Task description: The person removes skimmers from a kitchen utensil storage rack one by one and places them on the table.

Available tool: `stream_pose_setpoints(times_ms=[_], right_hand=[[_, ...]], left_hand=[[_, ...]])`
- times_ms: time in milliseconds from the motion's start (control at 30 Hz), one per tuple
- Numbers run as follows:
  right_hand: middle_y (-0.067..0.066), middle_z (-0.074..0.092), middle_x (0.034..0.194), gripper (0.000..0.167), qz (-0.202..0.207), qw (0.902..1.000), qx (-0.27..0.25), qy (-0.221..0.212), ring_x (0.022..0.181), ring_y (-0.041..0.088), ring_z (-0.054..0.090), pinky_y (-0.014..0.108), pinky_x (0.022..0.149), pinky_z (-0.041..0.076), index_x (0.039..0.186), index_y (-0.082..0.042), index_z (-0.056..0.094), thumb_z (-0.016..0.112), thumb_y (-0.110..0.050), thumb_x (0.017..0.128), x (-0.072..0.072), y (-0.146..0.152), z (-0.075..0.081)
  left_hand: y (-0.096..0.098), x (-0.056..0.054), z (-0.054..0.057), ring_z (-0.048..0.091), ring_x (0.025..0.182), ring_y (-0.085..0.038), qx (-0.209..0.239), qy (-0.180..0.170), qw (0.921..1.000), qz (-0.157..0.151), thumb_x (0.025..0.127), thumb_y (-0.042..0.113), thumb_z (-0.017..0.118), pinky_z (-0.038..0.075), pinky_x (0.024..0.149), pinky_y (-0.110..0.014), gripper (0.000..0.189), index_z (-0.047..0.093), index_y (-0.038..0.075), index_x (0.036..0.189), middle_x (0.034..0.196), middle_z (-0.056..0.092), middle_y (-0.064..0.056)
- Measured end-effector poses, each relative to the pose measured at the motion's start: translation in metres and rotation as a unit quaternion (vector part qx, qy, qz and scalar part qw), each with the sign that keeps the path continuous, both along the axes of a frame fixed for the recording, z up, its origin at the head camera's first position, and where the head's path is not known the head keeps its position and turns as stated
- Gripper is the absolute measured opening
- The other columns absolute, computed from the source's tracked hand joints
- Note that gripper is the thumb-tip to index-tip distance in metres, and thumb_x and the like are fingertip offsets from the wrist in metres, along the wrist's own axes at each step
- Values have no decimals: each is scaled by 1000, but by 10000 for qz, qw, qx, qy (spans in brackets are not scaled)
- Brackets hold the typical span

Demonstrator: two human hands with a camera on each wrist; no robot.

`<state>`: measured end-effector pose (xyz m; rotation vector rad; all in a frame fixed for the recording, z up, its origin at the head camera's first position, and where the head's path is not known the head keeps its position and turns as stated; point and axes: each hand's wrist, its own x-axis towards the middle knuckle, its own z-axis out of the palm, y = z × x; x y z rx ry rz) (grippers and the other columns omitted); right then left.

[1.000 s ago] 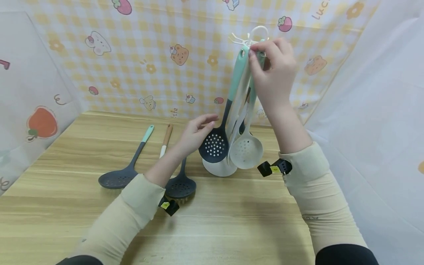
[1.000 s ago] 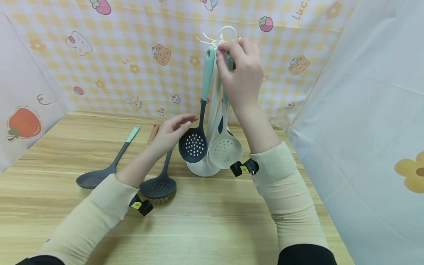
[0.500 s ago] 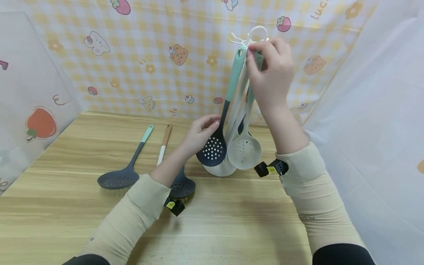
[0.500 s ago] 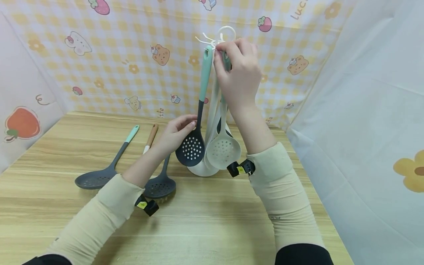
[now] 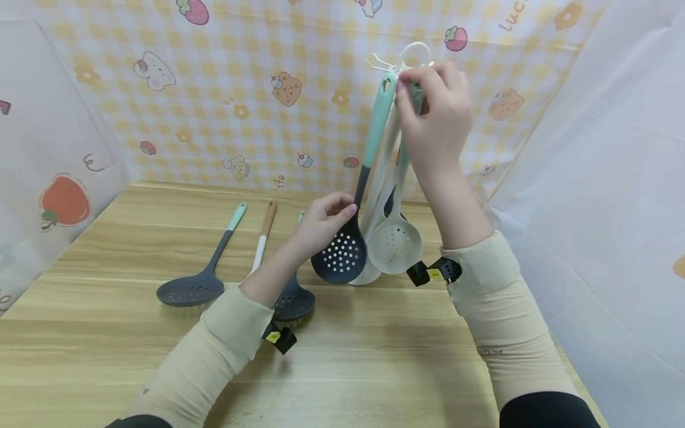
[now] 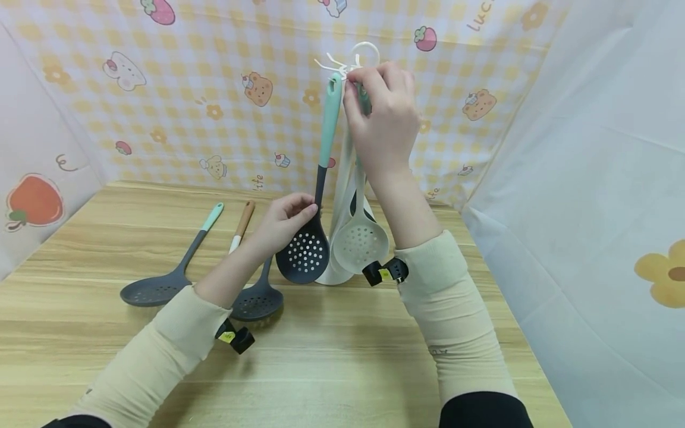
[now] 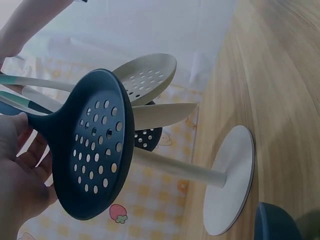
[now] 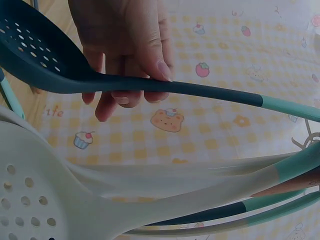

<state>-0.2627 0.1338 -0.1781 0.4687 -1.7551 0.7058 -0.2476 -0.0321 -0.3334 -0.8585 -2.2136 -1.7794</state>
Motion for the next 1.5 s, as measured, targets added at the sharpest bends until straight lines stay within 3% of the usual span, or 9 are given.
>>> stream_pose_setpoints(times_ms=[267, 433, 767, 1167, 1500], right_hand=[[10, 61, 89, 13, 27, 10000, -5, 69, 85, 22, 49, 29, 69, 35, 91, -6, 73, 66, -16, 89, -1, -1, 0], [10, 61, 89, 13, 27, 10000, -9, 82, 85, 22, 49, 29, 68, 35, 91, -6, 73, 66, -16, 89, -1, 0, 0], [11, 60, 88, 13, -8, 10000, -6, 84, 86, 23, 49, 29, 65, 33, 91, -6, 73, 65, -16, 90, 2, 0, 1], [10, 60, 88, 12, 38, 9999, 23, 161, 86, 23, 49, 29, 64, 32, 91, -6, 73, 66, -15, 89, 1, 0, -1], [10, 60, 87, 10, 31, 9997, 26, 223, 84, 24, 49, 30, 64, 32, 90, -6, 73, 66, -13, 88, 2, 0, -1]], left_hand=[[-1, 4, 0, 58, 84, -23, 222, -117, 9994, -220, 100, 12, 51, 48, 76, -32, 17, 61, -1, 103, 96, 63, -19], [-3, 8, 0, 57, 84, -22, 257, -120, 9993, -241, 100, 11, 50, 47, 76, -31, 16, 60, -1, 104, 96, 62, -19], [-7, 14, 2, 57, 78, -22, 245, 242, 9993, -151, 100, 9, 50, 49, 71, -33, 13, 60, 1, 100, 91, 63, -15], [-15, 22, 9, 57, 77, -23, 298, 292, 9991, -108, 100, 9, 50, 49, 71, -33, 13, 60, 0, 99, 90, 62, -15], [-30, 27, 11, 57, 80, -22, 67, 215, 9997, 30, 100, 10, 49, 50, 73, -35, 14, 60, 1, 102, 93, 61, -18]])
